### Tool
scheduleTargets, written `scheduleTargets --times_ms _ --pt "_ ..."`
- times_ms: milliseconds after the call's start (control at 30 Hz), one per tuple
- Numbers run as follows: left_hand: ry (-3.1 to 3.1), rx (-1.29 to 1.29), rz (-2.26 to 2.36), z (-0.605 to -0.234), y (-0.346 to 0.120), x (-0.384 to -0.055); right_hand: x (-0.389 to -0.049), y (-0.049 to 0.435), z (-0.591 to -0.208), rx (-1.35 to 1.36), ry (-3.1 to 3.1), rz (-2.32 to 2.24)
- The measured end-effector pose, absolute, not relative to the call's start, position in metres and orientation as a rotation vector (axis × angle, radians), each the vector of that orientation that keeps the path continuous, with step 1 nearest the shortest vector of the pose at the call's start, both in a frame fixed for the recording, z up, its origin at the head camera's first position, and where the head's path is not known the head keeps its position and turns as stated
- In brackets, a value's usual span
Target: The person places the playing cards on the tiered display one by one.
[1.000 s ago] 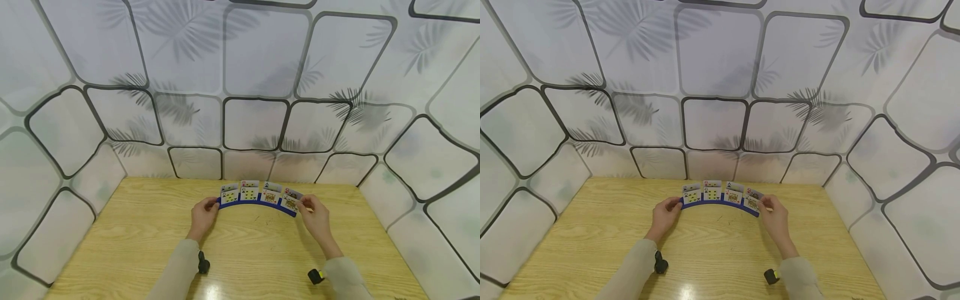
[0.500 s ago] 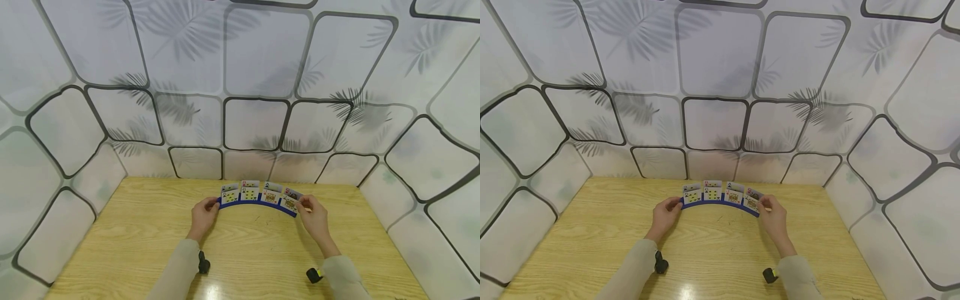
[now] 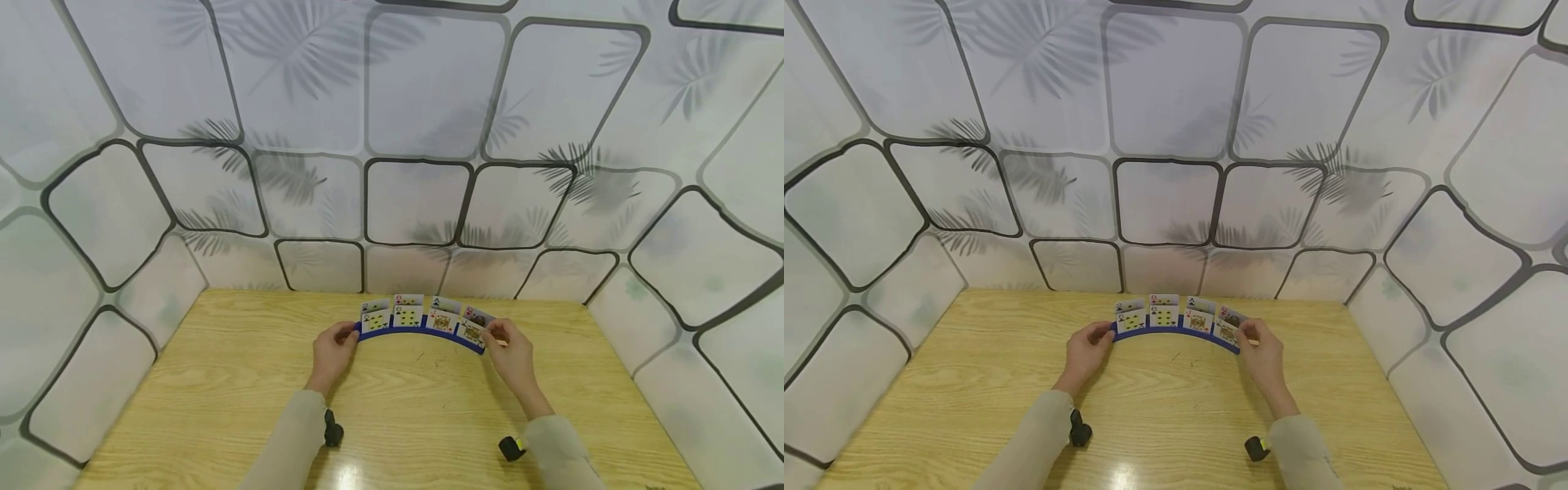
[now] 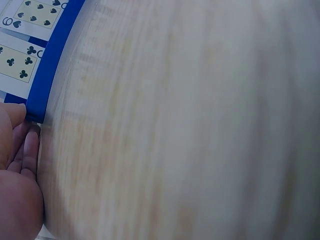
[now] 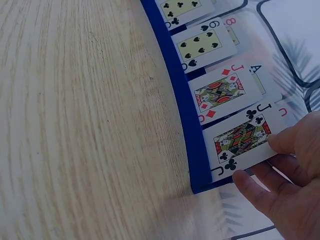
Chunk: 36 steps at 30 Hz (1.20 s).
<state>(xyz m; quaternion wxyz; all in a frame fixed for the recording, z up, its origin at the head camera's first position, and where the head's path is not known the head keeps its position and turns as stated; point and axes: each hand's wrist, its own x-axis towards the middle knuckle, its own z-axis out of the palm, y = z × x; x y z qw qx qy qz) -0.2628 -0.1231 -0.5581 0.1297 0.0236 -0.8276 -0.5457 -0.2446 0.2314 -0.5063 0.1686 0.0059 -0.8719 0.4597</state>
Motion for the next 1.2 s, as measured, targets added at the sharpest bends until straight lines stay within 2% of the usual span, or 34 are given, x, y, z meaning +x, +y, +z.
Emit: scheduleTargets --times_ms 1200 --pt "-2.414 0.081 -1.619 -0.557 -0.127 -0.263 -0.234 0.248 -0.501 -0.057 -2.475 1.279"
